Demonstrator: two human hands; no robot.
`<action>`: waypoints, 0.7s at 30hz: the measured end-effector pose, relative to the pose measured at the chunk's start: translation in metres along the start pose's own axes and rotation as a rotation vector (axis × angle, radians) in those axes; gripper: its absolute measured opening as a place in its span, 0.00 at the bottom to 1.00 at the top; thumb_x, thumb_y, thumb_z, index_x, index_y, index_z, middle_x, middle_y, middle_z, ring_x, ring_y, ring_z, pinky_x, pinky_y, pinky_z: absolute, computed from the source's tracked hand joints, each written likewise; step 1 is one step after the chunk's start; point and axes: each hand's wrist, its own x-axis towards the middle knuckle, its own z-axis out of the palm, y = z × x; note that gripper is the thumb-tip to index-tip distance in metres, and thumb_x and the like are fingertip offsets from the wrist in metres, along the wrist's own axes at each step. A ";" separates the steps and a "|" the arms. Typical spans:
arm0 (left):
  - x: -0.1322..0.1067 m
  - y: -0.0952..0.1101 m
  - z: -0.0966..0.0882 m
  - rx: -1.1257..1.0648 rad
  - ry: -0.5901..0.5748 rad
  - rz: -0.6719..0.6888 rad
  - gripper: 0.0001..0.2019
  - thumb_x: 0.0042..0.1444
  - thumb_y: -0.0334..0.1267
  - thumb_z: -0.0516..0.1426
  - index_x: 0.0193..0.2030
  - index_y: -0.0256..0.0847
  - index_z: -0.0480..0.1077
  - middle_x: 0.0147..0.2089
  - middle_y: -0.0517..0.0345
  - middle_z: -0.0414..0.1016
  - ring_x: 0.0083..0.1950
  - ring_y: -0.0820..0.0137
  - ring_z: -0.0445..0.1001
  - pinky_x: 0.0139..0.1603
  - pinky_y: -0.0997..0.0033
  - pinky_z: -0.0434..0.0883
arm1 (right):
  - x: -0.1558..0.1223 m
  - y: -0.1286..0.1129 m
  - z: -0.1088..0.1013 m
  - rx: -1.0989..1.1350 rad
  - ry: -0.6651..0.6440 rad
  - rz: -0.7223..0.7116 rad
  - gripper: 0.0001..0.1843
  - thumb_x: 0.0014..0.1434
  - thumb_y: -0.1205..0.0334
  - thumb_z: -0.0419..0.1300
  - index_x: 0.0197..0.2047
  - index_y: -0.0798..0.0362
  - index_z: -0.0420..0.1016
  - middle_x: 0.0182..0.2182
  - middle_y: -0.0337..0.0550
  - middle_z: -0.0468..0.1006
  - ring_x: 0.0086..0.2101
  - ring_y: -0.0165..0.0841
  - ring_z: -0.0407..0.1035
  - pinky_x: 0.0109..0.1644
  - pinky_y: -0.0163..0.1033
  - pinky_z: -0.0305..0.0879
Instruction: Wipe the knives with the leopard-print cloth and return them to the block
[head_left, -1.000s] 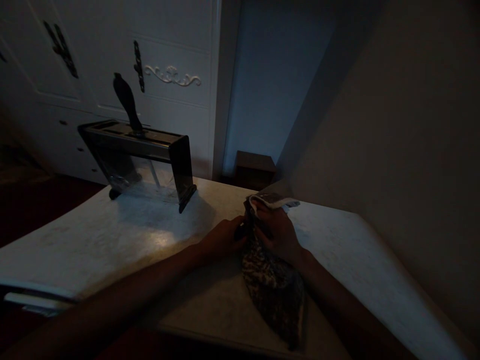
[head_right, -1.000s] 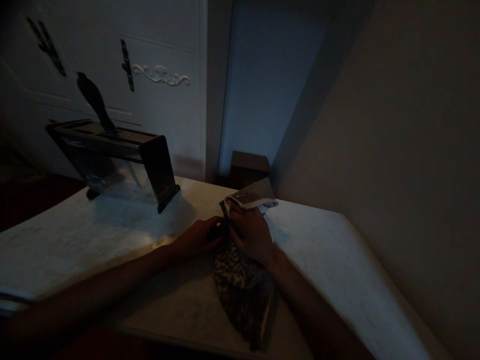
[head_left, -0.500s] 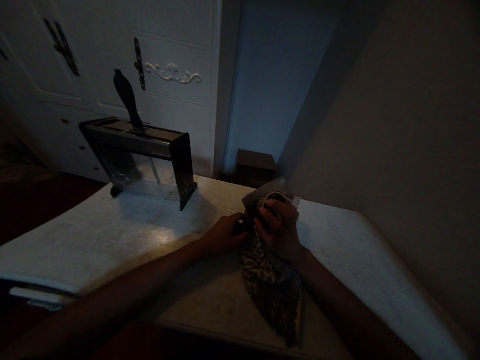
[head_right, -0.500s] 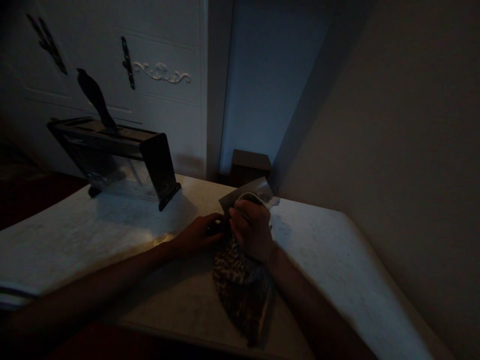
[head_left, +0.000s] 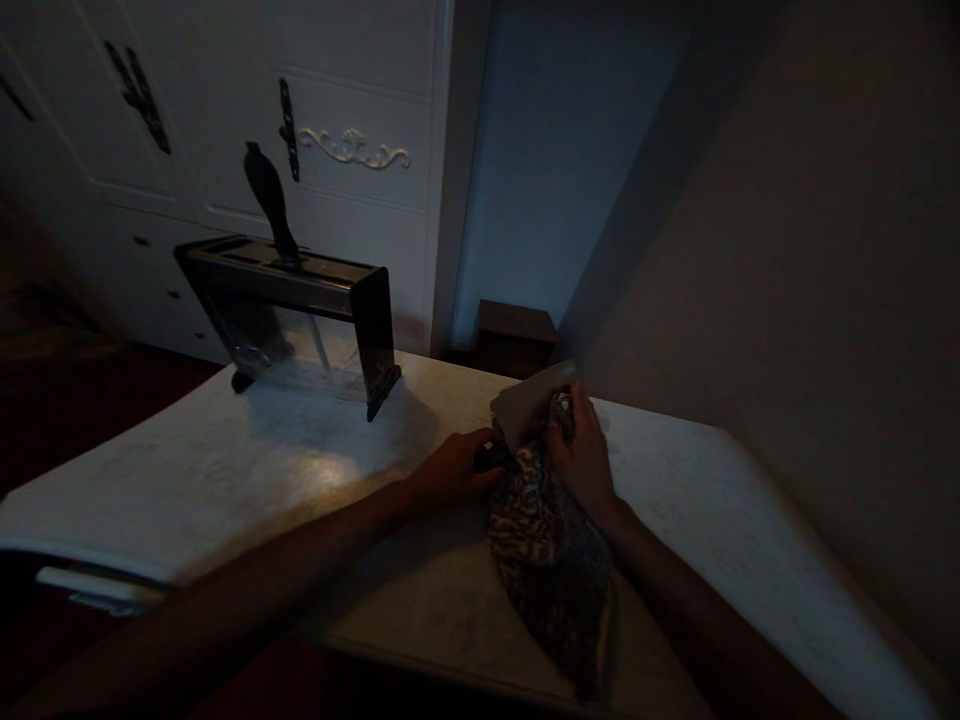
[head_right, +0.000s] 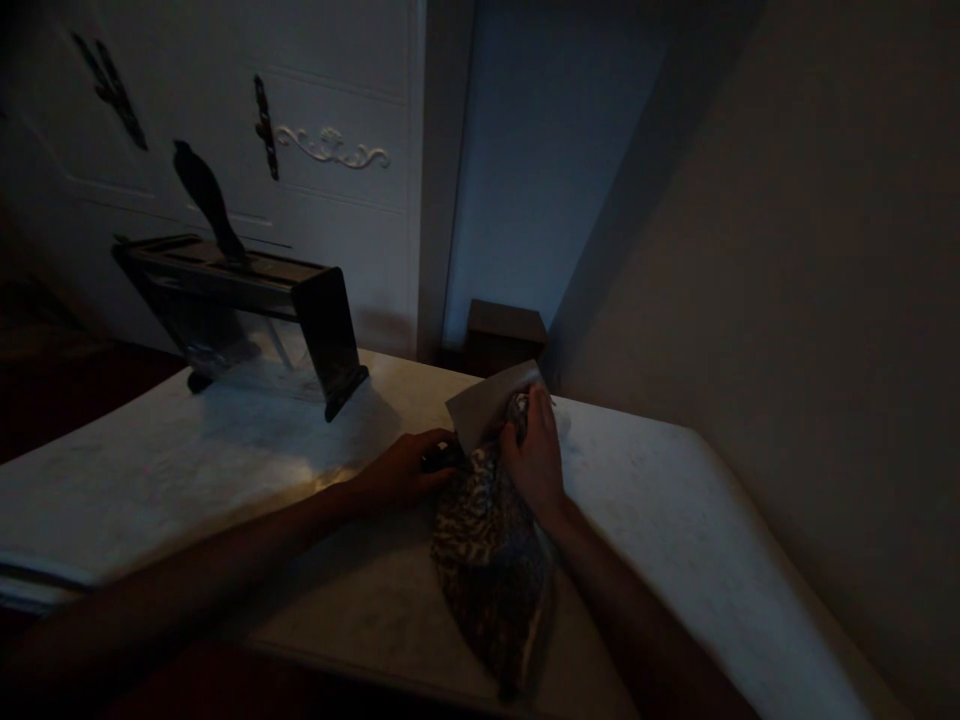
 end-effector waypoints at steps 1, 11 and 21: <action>0.000 0.000 0.000 0.002 -0.004 -0.004 0.20 0.53 0.41 0.58 0.52 0.38 0.69 0.47 0.51 0.78 0.44 0.63 0.76 0.49 0.64 0.71 | 0.000 0.001 0.000 0.025 -0.006 -0.004 0.33 0.60 0.61 0.52 0.67 0.59 0.55 0.64 0.59 0.60 0.63 0.45 0.55 0.65 0.59 0.54; 0.000 0.003 -0.005 0.029 -0.018 0.032 0.21 0.55 0.42 0.57 0.55 0.41 0.68 0.48 0.53 0.77 0.45 0.63 0.76 0.46 0.67 0.71 | 0.002 -0.015 -0.015 0.178 -0.085 -0.199 0.23 0.62 0.69 0.51 0.60 0.48 0.69 0.56 0.44 0.73 0.56 0.36 0.68 0.62 0.51 0.64; 0.002 0.002 -0.002 -0.020 0.035 -0.004 0.20 0.52 0.40 0.57 0.51 0.36 0.69 0.44 0.50 0.77 0.43 0.62 0.76 0.45 0.65 0.72 | -0.002 -0.039 -0.020 0.240 -0.295 -0.464 0.19 0.64 0.66 0.53 0.57 0.45 0.71 0.52 0.42 0.77 0.52 0.36 0.72 0.56 0.46 0.71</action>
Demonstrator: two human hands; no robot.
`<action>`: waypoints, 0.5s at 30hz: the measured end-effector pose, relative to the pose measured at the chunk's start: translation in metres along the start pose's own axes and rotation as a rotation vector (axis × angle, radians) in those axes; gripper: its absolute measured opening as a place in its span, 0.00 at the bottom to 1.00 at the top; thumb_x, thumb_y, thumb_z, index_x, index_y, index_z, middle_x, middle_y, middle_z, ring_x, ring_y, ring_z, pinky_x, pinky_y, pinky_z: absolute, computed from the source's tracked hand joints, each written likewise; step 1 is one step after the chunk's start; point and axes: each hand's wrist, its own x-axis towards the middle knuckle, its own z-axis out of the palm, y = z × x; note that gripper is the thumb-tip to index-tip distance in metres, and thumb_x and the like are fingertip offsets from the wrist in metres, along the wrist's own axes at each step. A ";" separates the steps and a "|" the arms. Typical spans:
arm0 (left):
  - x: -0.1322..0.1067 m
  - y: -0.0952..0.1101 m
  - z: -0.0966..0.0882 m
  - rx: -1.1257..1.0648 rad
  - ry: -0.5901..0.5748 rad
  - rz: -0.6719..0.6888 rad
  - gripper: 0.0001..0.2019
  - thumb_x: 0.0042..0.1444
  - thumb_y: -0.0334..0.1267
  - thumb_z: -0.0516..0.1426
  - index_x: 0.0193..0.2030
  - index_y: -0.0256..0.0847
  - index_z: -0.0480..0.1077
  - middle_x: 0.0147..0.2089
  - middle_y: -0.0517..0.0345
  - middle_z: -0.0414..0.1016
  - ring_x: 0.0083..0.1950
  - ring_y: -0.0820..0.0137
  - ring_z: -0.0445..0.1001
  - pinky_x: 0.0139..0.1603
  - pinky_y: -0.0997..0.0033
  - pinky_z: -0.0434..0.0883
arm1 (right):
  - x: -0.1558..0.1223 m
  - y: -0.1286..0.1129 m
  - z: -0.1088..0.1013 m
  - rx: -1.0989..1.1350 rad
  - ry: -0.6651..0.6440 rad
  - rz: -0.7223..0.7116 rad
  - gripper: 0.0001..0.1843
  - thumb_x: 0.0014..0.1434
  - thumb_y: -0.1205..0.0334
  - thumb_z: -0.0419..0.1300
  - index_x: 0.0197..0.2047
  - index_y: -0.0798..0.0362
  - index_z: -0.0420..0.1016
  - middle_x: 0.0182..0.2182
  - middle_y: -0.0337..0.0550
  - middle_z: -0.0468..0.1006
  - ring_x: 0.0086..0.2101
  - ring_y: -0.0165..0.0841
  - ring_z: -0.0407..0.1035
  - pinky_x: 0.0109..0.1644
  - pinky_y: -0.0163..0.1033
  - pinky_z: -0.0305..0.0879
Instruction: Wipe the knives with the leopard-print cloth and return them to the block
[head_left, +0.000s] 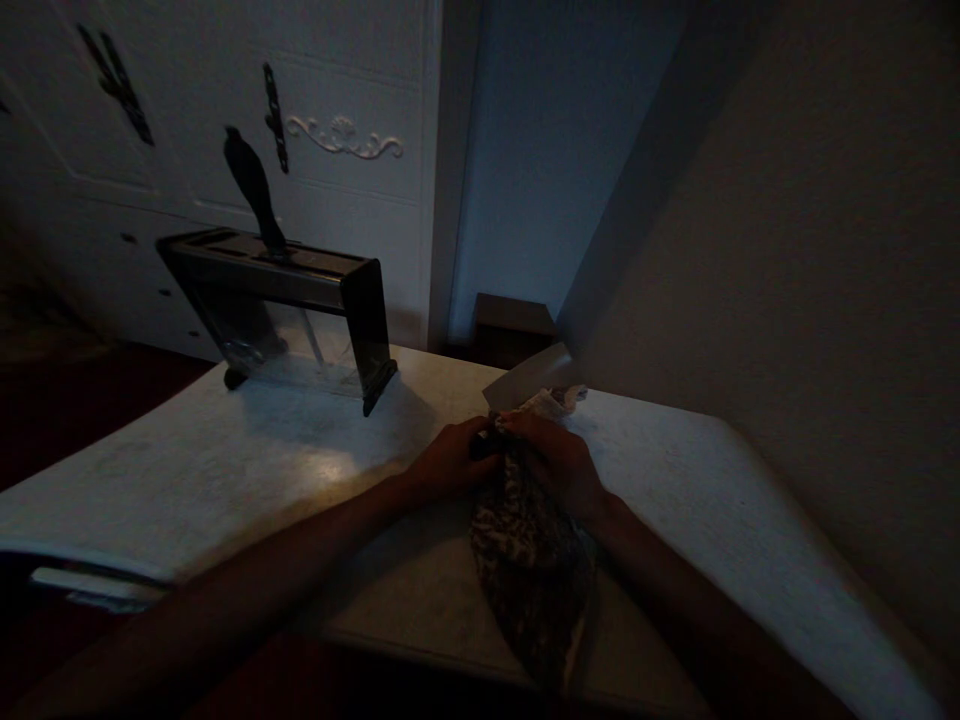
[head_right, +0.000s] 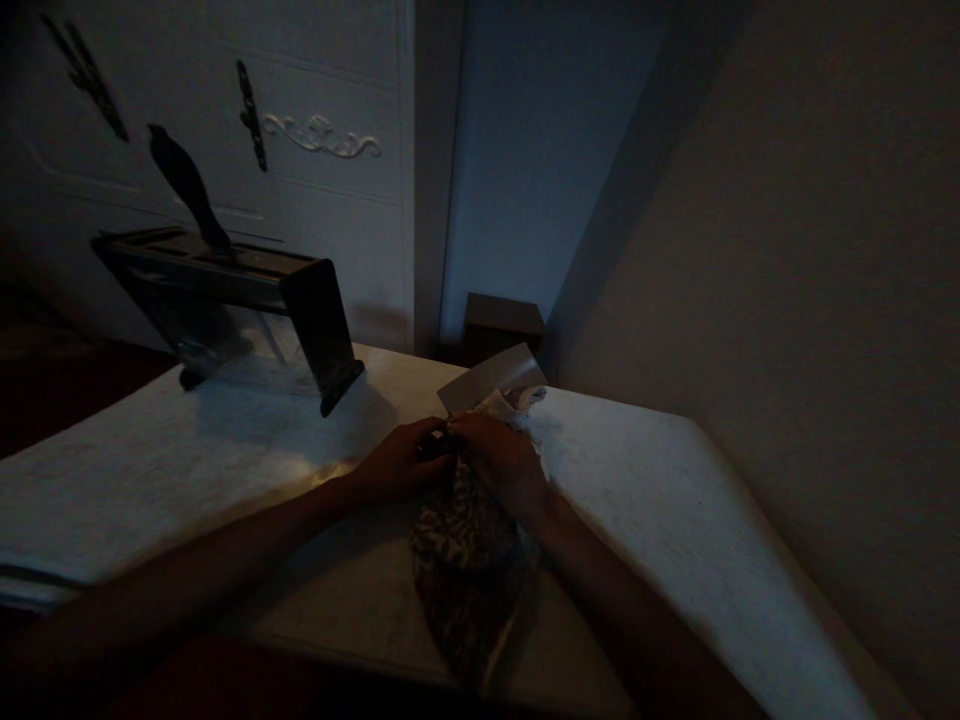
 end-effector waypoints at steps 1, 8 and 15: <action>0.000 -0.001 0.001 -0.023 0.021 -0.013 0.20 0.51 0.40 0.58 0.51 0.36 0.69 0.45 0.50 0.77 0.43 0.63 0.76 0.45 0.65 0.72 | 0.001 -0.001 -0.001 0.001 -0.010 -0.001 0.18 0.64 0.65 0.53 0.56 0.45 0.72 0.51 0.42 0.77 0.51 0.36 0.72 0.55 0.46 0.71; 0.002 -0.003 0.003 -0.093 0.107 -0.099 0.18 0.48 0.39 0.60 0.46 0.37 0.70 0.43 0.53 0.77 0.44 0.63 0.75 0.47 0.65 0.72 | 0.006 0.002 -0.004 -0.013 -0.007 -0.003 0.13 0.62 0.64 0.57 0.49 0.45 0.77 0.46 0.45 0.80 0.45 0.35 0.74 0.49 0.45 0.72; 0.002 -0.003 0.003 -0.081 0.112 -0.118 0.18 0.49 0.41 0.60 0.48 0.38 0.70 0.41 0.54 0.78 0.40 0.65 0.76 0.43 0.67 0.72 | 0.007 0.006 -0.005 -0.038 -0.019 0.032 0.13 0.60 0.68 0.58 0.47 0.48 0.78 0.43 0.45 0.81 0.43 0.38 0.74 0.48 0.47 0.71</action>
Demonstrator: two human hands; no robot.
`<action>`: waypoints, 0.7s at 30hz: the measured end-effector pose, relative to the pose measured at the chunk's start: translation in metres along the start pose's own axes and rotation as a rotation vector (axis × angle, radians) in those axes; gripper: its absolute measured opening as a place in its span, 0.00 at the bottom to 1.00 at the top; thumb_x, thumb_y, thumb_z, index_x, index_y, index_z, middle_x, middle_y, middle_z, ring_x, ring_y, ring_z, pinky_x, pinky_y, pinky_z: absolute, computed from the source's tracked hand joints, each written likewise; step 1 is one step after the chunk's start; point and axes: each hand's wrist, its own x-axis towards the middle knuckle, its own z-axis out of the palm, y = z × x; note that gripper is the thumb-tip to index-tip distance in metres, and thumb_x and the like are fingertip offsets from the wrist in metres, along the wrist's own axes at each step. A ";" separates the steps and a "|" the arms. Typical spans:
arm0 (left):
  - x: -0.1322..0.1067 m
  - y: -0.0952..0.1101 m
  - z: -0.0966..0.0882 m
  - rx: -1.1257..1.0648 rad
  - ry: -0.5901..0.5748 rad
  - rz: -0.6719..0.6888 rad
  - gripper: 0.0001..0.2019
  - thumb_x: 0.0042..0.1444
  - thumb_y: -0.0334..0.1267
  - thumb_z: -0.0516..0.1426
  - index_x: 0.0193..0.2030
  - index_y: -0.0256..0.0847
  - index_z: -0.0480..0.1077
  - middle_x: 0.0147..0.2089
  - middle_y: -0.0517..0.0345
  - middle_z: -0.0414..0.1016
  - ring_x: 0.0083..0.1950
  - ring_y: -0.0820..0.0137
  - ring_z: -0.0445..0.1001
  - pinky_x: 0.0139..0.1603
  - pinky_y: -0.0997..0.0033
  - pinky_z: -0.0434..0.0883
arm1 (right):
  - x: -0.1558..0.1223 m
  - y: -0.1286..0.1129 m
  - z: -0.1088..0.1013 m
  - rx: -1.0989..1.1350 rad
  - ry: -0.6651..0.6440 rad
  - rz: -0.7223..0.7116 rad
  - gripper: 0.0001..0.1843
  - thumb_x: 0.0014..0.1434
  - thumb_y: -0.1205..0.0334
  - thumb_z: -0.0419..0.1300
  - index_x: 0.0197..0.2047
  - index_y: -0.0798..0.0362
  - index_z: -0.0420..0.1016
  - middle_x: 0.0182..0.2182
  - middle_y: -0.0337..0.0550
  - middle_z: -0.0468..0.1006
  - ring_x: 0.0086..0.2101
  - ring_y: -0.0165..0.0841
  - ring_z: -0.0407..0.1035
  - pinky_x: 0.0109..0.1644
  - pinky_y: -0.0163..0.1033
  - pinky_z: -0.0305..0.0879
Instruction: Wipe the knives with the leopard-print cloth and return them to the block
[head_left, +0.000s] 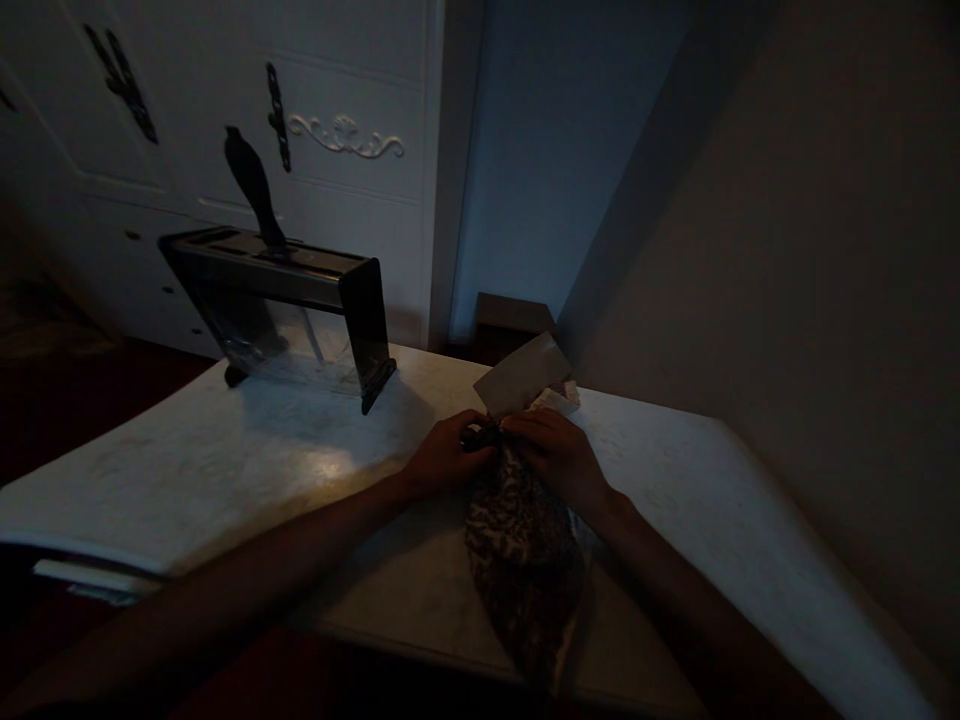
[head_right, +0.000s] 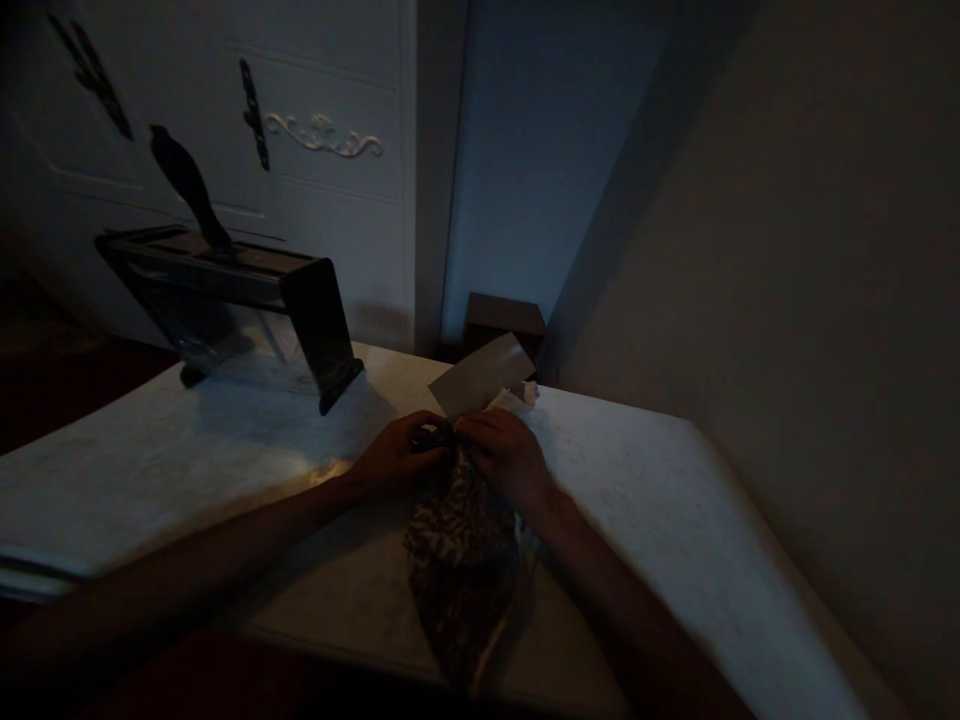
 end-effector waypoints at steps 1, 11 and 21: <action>0.000 0.000 0.000 0.002 -0.002 0.005 0.18 0.50 0.41 0.60 0.47 0.38 0.70 0.41 0.54 0.78 0.40 0.65 0.76 0.42 0.67 0.72 | 0.001 -0.001 -0.001 0.000 -0.003 0.005 0.13 0.59 0.68 0.58 0.46 0.48 0.78 0.43 0.45 0.81 0.43 0.38 0.74 0.48 0.47 0.71; -0.004 0.002 -0.001 0.052 -0.058 0.111 0.18 0.51 0.42 0.58 0.48 0.37 0.67 0.42 0.51 0.78 0.40 0.64 0.77 0.41 0.67 0.72 | 0.001 -0.012 0.006 0.050 0.153 0.202 0.20 0.56 0.69 0.59 0.52 0.49 0.73 0.46 0.43 0.80 0.45 0.37 0.75 0.50 0.43 0.71; -0.003 -0.003 0.000 0.002 -0.003 0.120 0.19 0.49 0.39 0.60 0.48 0.36 0.69 0.43 0.50 0.78 0.41 0.64 0.77 0.43 0.67 0.73 | 0.007 -0.017 0.000 0.077 0.065 0.271 0.18 0.52 0.70 0.60 0.47 0.49 0.75 0.44 0.42 0.81 0.44 0.38 0.75 0.50 0.44 0.70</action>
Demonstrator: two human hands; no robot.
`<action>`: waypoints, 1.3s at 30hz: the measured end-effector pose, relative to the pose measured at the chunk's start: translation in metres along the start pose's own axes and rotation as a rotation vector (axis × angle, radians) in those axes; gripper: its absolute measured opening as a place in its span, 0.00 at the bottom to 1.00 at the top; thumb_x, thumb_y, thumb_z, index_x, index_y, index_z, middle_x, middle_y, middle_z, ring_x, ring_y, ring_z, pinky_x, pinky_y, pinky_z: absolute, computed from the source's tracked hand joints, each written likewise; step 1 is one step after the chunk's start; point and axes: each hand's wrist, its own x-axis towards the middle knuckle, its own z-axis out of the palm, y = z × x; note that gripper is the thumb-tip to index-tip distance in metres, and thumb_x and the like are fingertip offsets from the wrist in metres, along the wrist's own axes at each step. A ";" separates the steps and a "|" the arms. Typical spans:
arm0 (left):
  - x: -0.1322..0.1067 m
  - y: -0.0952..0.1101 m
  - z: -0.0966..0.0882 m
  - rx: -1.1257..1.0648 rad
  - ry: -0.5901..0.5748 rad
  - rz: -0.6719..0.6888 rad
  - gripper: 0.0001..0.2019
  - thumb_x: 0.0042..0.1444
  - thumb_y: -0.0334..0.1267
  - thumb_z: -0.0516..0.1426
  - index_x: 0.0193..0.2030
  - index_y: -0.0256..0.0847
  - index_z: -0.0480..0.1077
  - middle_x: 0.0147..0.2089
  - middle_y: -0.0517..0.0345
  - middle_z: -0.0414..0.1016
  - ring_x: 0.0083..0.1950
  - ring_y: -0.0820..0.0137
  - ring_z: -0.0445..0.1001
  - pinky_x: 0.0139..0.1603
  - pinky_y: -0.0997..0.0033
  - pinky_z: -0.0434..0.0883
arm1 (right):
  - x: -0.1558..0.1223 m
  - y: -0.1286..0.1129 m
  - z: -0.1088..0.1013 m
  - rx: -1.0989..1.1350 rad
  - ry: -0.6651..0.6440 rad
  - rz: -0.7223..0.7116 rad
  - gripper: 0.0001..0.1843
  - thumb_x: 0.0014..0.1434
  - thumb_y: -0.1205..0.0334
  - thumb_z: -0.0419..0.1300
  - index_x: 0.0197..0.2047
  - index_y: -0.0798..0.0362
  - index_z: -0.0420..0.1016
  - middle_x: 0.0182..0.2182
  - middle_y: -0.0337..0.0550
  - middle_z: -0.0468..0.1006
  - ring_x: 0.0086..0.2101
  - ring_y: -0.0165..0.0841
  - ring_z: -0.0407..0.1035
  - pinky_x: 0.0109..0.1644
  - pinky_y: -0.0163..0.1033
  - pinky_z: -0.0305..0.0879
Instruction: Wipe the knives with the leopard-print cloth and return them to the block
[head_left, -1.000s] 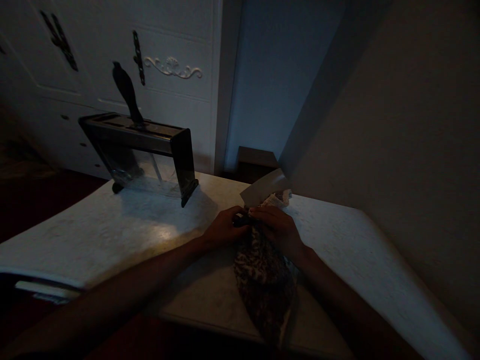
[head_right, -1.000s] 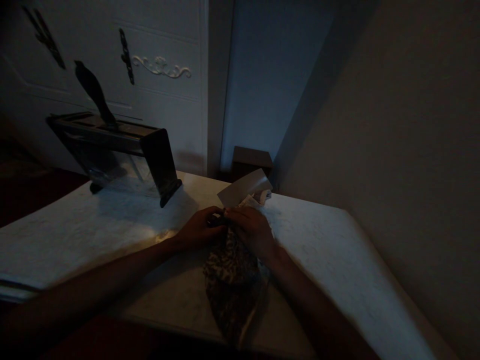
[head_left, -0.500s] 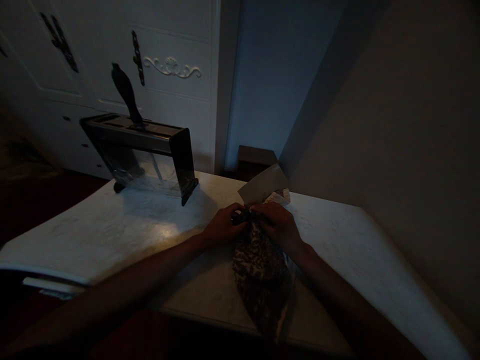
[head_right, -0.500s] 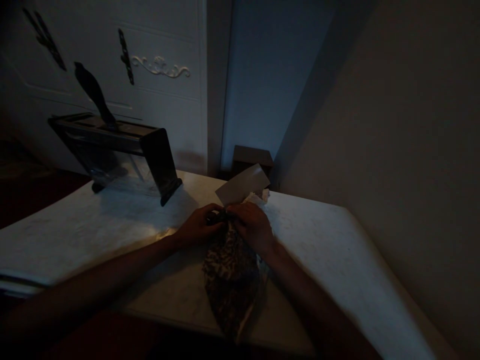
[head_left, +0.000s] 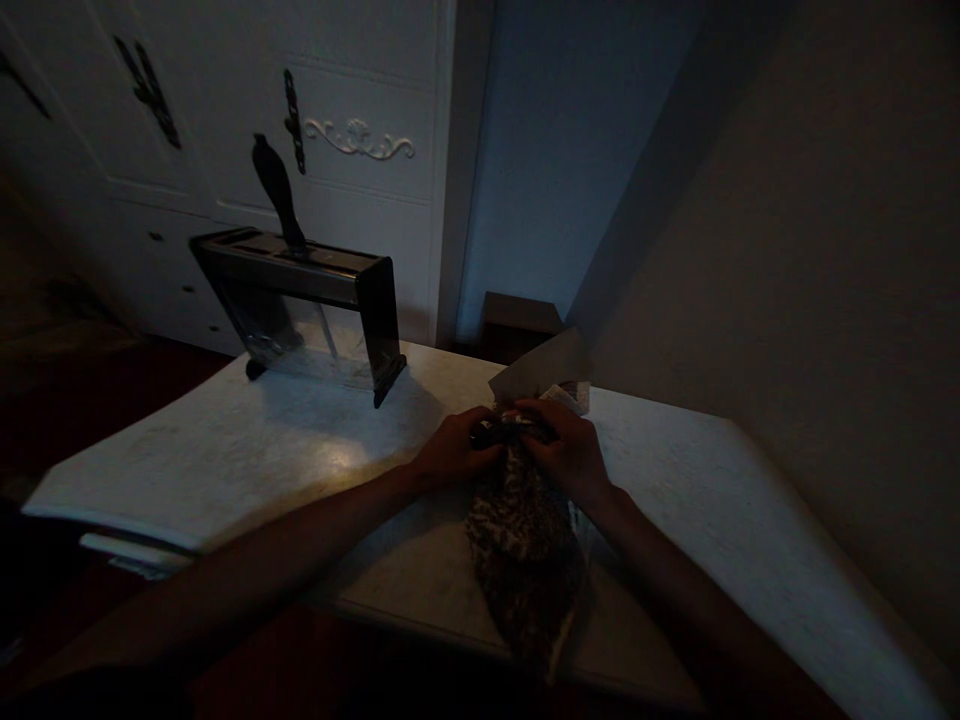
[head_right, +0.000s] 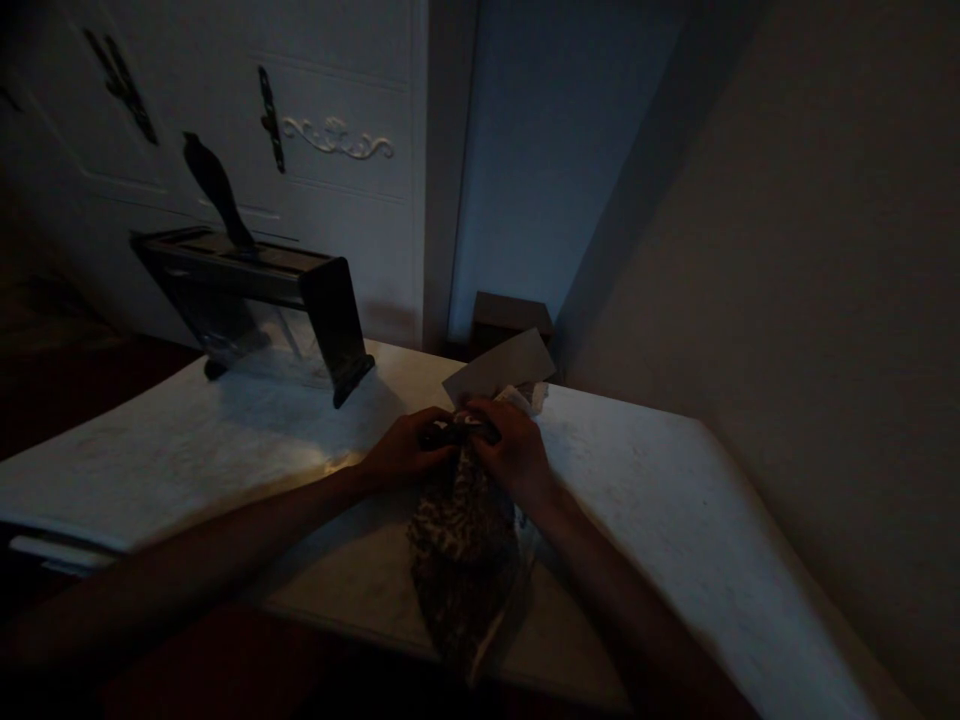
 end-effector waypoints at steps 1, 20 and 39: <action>0.000 0.000 0.000 -0.008 -0.002 0.002 0.19 0.49 0.39 0.60 0.48 0.36 0.69 0.43 0.50 0.78 0.41 0.64 0.77 0.43 0.67 0.73 | 0.000 0.000 -0.001 0.003 -0.011 0.004 0.18 0.51 0.70 0.60 0.46 0.49 0.76 0.44 0.42 0.81 0.44 0.38 0.75 0.50 0.44 0.70; 0.005 -0.001 -0.005 -0.063 0.068 0.005 0.18 0.50 0.41 0.61 0.47 0.36 0.69 0.40 0.54 0.77 0.37 0.68 0.76 0.38 0.71 0.72 | -0.007 0.020 -0.001 -0.083 -0.012 -0.081 0.17 0.54 0.66 0.59 0.48 0.50 0.75 0.43 0.46 0.80 0.43 0.40 0.74 0.49 0.47 0.70; 0.003 -0.002 -0.007 0.071 -0.049 0.053 0.18 0.53 0.41 0.58 0.50 0.37 0.68 0.33 0.57 0.76 0.32 0.71 0.74 0.37 0.72 0.70 | -0.009 0.016 0.000 0.026 0.345 0.101 0.13 0.56 0.64 0.60 0.46 0.50 0.72 0.41 0.43 0.77 0.42 0.36 0.72 0.48 0.44 0.69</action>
